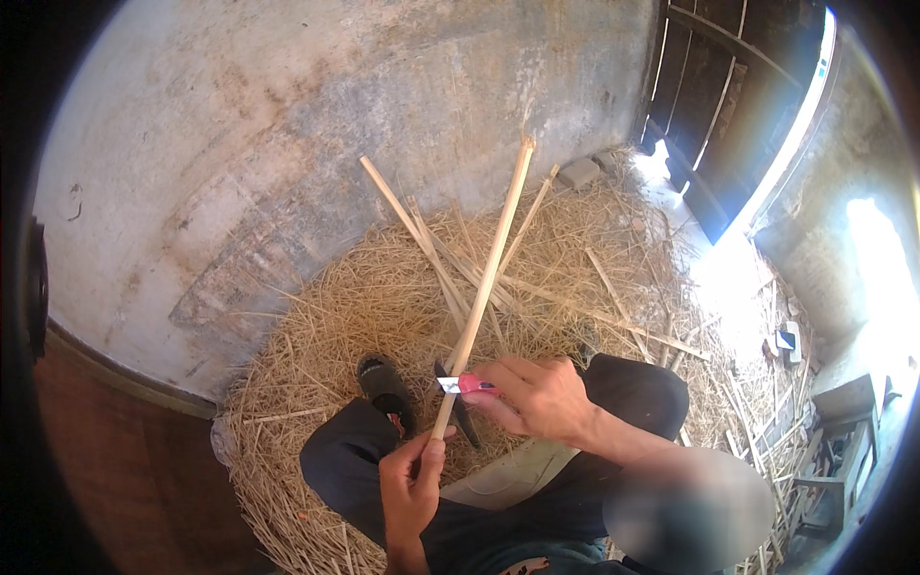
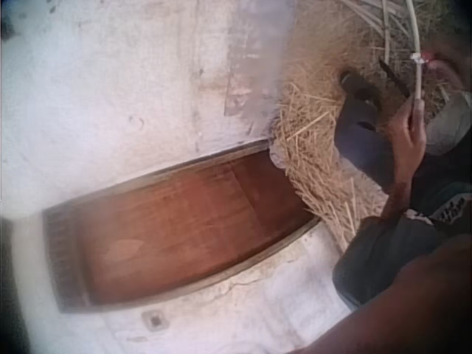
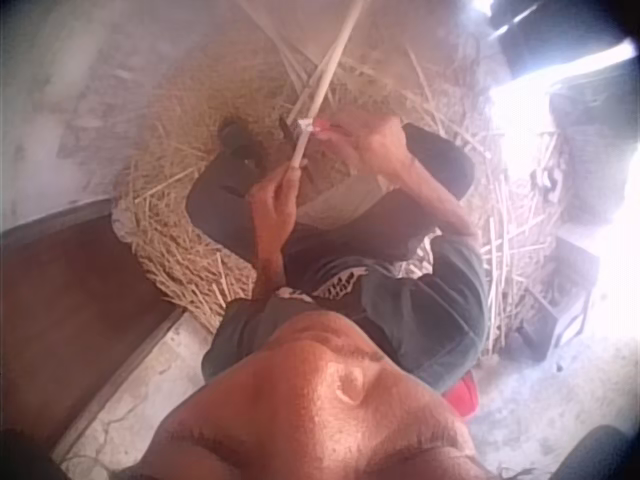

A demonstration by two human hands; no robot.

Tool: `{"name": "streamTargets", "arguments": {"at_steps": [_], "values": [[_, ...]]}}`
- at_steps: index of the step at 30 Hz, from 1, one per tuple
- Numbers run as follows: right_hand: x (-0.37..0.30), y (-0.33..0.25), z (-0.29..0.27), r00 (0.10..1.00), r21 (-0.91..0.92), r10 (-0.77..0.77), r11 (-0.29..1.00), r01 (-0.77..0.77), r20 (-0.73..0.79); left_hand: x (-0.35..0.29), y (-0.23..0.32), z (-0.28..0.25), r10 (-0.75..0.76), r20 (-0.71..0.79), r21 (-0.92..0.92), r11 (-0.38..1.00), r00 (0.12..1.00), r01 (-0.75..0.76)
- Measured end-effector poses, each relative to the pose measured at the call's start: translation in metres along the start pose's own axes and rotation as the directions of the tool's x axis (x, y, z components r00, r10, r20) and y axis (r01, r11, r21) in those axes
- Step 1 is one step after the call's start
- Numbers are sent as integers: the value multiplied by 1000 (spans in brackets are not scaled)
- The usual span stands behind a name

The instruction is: The person sits on a straw-covered floor and uses a red utility knife to shave thin strips from a long bamboo pole. They repeatedly rotate the pole and scrape its surface to remove the outer layer, creating a pile of shavings.

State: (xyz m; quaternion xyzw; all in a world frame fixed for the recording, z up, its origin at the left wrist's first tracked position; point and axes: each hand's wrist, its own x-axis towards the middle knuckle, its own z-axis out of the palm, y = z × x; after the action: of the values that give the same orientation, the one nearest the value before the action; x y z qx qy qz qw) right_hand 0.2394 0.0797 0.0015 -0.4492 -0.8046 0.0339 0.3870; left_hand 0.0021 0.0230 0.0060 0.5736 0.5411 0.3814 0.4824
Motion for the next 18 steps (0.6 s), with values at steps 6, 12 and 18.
{"name": "streamTargets", "arguments": {"at_steps": [6, 12, 18], "values": [[5, 0, -6, 1000, -49, 10, 999, -9, 16, -2, -6, 0, 52, -41, 72, 996, 998, -49], [15, 14, -16, 996, -93, 39, 995, -46, -75, -7, 0, -2, 84, -48, 103, 992, 995, -78], [37, 74, -38, 916, -22, 327, 940, -341, -234, -26, -10, -4, 17, -30, 94, 995, 999, -14]]}}
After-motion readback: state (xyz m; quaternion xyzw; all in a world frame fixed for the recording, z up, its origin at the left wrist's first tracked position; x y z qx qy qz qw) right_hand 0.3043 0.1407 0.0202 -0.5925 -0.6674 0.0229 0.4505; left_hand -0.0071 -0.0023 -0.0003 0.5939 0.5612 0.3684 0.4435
